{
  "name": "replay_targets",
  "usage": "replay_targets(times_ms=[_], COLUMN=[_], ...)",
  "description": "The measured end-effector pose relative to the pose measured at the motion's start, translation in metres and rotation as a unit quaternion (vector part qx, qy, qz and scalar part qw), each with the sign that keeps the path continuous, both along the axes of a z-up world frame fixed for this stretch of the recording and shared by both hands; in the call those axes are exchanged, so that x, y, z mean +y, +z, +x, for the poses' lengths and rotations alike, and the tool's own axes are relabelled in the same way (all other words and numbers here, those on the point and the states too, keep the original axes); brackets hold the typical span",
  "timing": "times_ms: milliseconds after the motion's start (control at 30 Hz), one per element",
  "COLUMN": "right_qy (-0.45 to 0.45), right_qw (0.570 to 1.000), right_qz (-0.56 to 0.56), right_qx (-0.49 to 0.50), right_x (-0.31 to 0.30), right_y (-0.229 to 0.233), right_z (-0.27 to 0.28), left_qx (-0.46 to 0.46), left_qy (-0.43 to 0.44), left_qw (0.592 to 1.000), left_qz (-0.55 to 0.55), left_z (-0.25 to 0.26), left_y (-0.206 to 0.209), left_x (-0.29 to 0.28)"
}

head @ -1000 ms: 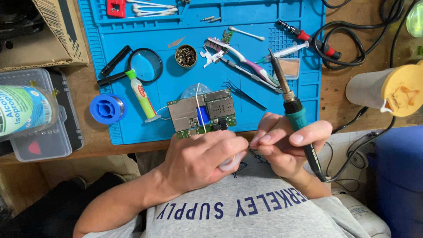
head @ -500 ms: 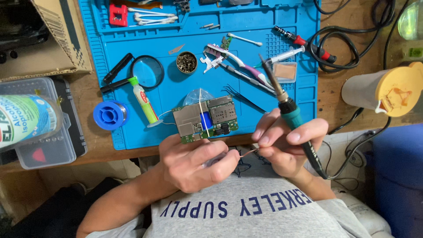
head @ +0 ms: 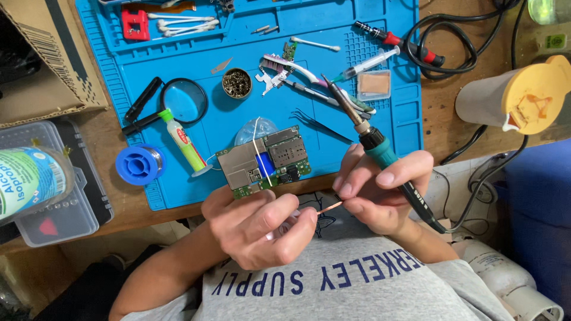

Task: The person uses a soldering iron to work on a small circuit board held in their left hand. They then reach up to a shelf to retrieve a small copper wire, which they proceed to solder onto the circuit board using the soldering iron and solder wire.

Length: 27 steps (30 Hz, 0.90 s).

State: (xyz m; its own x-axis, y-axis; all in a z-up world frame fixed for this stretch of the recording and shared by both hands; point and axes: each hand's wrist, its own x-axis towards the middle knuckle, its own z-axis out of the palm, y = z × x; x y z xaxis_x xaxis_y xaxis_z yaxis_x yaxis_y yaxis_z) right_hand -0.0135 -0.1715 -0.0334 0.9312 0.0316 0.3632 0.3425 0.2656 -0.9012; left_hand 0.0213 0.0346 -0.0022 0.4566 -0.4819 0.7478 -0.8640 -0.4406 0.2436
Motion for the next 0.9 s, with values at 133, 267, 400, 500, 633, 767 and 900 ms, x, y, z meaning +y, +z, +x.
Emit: replay_targets(times_ms=[133, 267, 400, 500, 633, 767, 900], right_qy=[-0.011, -0.014, -0.021, 0.009, -0.005, -0.120, -0.150], right_qw=[1.000, 0.999, 0.999, 0.999, 1.000, 0.978, 0.968], right_qz=[-0.007, 0.008, -0.024, -0.026, 0.008, -0.040, -0.134], right_qx=[-0.019, -0.040, -0.041, -0.039, -0.003, -0.167, -0.152], right_x=[0.002, 0.002, -0.001, -0.002, -0.005, -0.026, -0.050], right_y=[0.005, 0.007, 0.013, 0.018, 0.017, 0.006, 0.010], right_z=[0.004, 0.005, 0.002, 0.002, 0.000, 0.016, 0.015], left_qx=[-0.010, 0.001, 0.013, 0.011, -0.028, -0.051, -0.091], left_qy=[-0.003, 0.002, -0.008, -0.013, 0.026, -0.034, 0.017], left_qw=[1.000, 1.000, 0.999, 1.000, 0.999, 0.998, 0.995], left_qz=[0.001, 0.011, 0.036, 0.024, -0.030, 0.002, 0.038], left_z=[0.001, -0.001, -0.001, -0.001, -0.003, 0.001, 0.012], left_y=[0.002, 0.003, 0.006, 0.005, 0.012, 0.031, 0.039], left_x=[-0.004, -0.003, 0.000, -0.001, 0.007, 0.042, 0.072])
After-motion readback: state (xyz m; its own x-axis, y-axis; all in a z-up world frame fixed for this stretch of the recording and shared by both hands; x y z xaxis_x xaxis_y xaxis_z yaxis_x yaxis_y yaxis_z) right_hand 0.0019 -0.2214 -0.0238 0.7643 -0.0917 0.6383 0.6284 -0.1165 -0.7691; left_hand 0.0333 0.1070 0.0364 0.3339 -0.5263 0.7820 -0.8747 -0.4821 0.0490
